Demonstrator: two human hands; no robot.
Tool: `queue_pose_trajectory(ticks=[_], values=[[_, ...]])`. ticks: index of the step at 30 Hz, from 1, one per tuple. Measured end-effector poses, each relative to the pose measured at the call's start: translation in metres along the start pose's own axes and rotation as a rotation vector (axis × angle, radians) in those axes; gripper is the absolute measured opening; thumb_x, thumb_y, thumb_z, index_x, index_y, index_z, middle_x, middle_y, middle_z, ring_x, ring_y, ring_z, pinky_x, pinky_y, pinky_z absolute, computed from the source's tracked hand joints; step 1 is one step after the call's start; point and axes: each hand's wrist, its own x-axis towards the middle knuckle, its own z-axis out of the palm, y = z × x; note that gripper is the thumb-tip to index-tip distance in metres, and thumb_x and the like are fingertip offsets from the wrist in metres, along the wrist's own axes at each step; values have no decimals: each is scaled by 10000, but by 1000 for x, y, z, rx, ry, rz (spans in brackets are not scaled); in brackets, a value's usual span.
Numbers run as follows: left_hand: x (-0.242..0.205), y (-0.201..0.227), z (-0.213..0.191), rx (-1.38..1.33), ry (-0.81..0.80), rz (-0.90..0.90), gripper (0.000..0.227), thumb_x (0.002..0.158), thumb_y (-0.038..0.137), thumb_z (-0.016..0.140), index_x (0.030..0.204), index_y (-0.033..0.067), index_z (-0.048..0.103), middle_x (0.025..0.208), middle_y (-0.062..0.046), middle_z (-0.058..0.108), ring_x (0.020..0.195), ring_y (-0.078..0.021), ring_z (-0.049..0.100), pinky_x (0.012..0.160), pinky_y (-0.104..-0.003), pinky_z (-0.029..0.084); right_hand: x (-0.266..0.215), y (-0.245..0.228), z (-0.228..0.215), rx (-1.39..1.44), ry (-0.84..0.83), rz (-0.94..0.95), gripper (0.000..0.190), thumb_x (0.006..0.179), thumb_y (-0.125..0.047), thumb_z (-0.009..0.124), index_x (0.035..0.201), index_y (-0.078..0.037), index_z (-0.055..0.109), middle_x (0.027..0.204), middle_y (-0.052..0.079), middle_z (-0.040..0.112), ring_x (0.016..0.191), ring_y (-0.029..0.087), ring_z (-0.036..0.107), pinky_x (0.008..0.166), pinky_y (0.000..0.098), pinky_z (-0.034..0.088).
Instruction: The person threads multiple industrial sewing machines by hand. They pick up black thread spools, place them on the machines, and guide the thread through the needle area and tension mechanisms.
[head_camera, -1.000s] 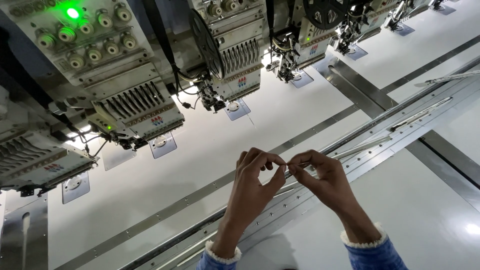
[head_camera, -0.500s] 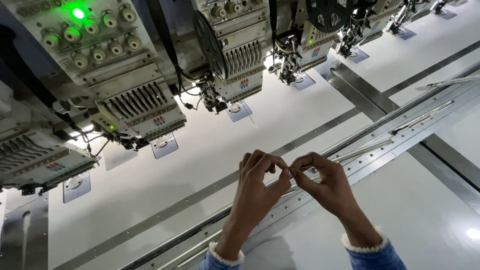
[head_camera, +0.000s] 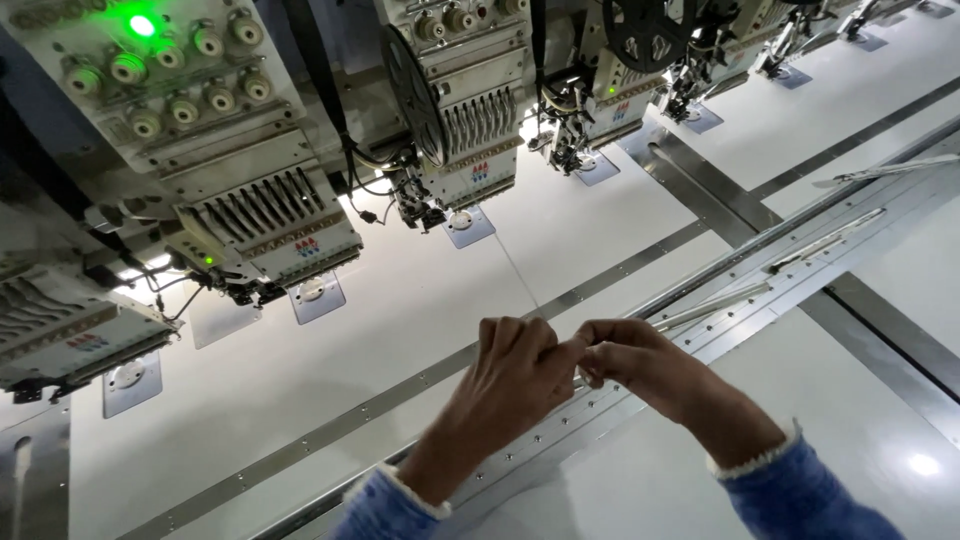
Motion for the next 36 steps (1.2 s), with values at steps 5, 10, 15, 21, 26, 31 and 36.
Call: queue_pose_trajectory(ticks=[5, 10, 15, 21, 26, 31, 36], values=[[17, -3, -22, 167, 103, 257, 188, 923, 78, 691, 1068, 165, 610, 881, 24, 440, 855, -157, 428, 740, -305, 383, 9, 20, 1, 56, -151, 299, 99, 874, -1, 642, 777, -10, 664, 715, 65, 574, 663, 177, 547, 641, 305, 498], [57, 9, -39, 223, 275, 126, 267, 791, 81, 607, 1001, 216, 511, 896, 1, 358, 818, -177, 355, 694, -343, 306, -4, 81, 62, 74, -596, 613, 187, 898, -177, 787, 983, -21, 729, 862, 27, 705, 793, 76, 666, 788, 194, 588], [30, 4, -38, -240, 281, -325, 142, 969, 314, 708, 1090, 242, 721, 873, 24, 480, 869, -185, 443, 781, -355, 313, -8, 116, 49, -1289, -206, 143, 341, 911, -248, 745, 1248, -216, 705, 1107, 23, 738, 948, 231, 696, 857, 379, 562], [7, 6, -36, -314, 293, -464, 135, 966, 255, 718, 1090, 239, 770, 838, 49, 467, 850, -175, 433, 817, -334, 315, -19, -4, 53, -949, 452, -216, 159, 798, -273, 826, 900, -152, 810, 831, -27, 825, 755, 130, 774, 717, 291, 600], [6, 10, -35, -356, 226, -515, 158, 977, 248, 695, 1111, 236, 777, 838, 45, 460, 853, -165, 428, 824, -323, 313, -22, -41, 73, -833, 551, -540, 220, 821, -118, 805, 1034, -75, 769, 930, 41, 794, 786, 139, 749, 686, 260, 608], [5, 11, -36, -341, 204, -547, 149, 974, 254, 690, 1086, 217, 780, 833, 35, 482, 845, -180, 435, 798, -336, 314, -18, -40, 76, -801, 586, -561, 173, 826, -93, 801, 999, -95, 797, 932, 35, 806, 828, 136, 754, 739, 257, 592], [4, 13, -41, -382, 151, -576, 170, 959, 294, 704, 1096, 226, 778, 841, 52, 484, 867, -168, 432, 847, -322, 324, -15, -29, 65, -830, 503, -429, 75, 907, -141, 715, 950, -79, 715, 844, 19, 705, 763, 144, 643, 675, 290, 525]])
